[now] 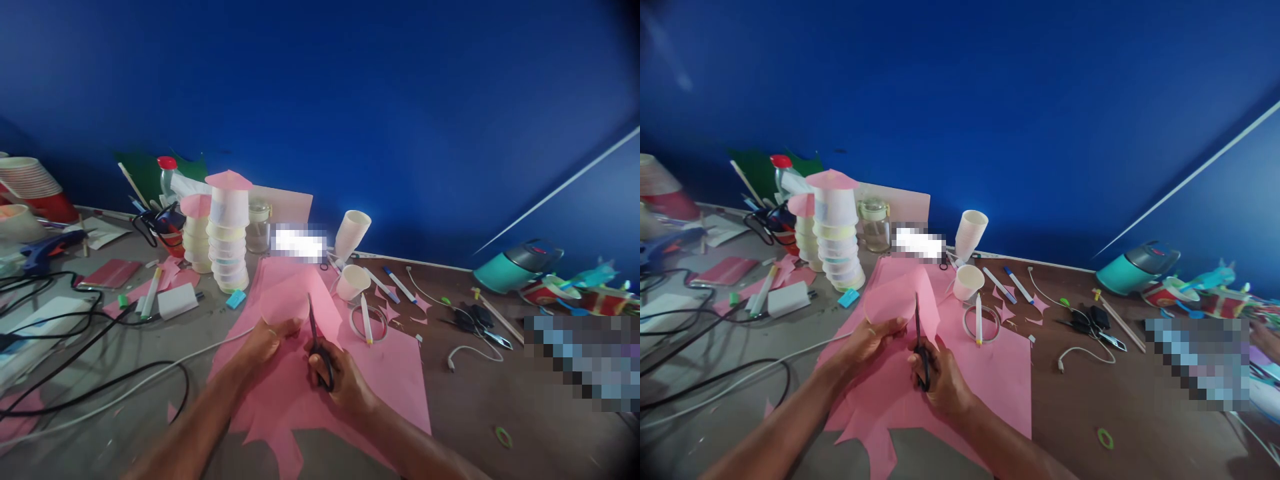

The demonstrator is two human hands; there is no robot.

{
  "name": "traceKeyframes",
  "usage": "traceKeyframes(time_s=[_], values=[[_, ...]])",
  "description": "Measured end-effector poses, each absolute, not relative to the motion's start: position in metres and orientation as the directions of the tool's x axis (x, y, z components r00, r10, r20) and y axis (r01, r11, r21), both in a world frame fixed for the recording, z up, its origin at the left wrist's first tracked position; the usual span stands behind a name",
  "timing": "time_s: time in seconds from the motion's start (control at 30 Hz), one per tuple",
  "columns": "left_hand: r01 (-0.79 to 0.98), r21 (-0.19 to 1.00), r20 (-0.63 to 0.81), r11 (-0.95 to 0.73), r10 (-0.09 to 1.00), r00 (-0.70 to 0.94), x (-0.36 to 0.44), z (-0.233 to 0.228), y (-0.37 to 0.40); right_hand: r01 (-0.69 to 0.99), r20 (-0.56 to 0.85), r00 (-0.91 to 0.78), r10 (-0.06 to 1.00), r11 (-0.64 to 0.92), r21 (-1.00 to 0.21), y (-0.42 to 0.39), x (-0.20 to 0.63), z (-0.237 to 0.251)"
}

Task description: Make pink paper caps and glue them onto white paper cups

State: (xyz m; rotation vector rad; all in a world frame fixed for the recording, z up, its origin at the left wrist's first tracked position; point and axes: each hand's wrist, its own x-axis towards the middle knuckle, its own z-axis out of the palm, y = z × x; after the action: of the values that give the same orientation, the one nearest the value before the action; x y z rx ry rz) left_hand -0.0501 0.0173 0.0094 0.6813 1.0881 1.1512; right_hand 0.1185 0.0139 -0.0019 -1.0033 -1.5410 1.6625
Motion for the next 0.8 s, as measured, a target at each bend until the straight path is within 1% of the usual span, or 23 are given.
traceKeyframes(time_s=[0.23,0.43,0.6,0.7,0.8], values=[[-0.39,0.866,-0.32,0.312,0.946,0.046,-0.053,0.001,0.018,-0.001,-0.115,-0.508,0.853,-0.134,-0.991,0.015,0.121,-0.004],[-0.461,0.855,-0.259,0.238,0.966,0.018,-0.053,0.002,0.019,-0.053,-0.046,-0.597,0.801,-0.098,-0.994,0.02,0.13,-0.008],[-0.493,0.848,-0.244,0.197,0.969,-0.032,-0.049,0.008,0.019,-0.162,-0.024,-0.667,0.745,-0.176,-0.971,0.02,0.135,-0.014],[-0.489,0.851,-0.249,0.191,0.967,-0.055,-0.048,0.008,0.02,-0.223,0.005,-0.67,0.742,-0.195,-0.955,0.02,0.135,-0.016],[-0.446,0.869,-0.278,0.213,0.957,-0.085,-0.047,0.007,0.018,-0.227,0.012,-0.662,0.75,-0.185,-0.956,0.02,0.134,-0.015]])
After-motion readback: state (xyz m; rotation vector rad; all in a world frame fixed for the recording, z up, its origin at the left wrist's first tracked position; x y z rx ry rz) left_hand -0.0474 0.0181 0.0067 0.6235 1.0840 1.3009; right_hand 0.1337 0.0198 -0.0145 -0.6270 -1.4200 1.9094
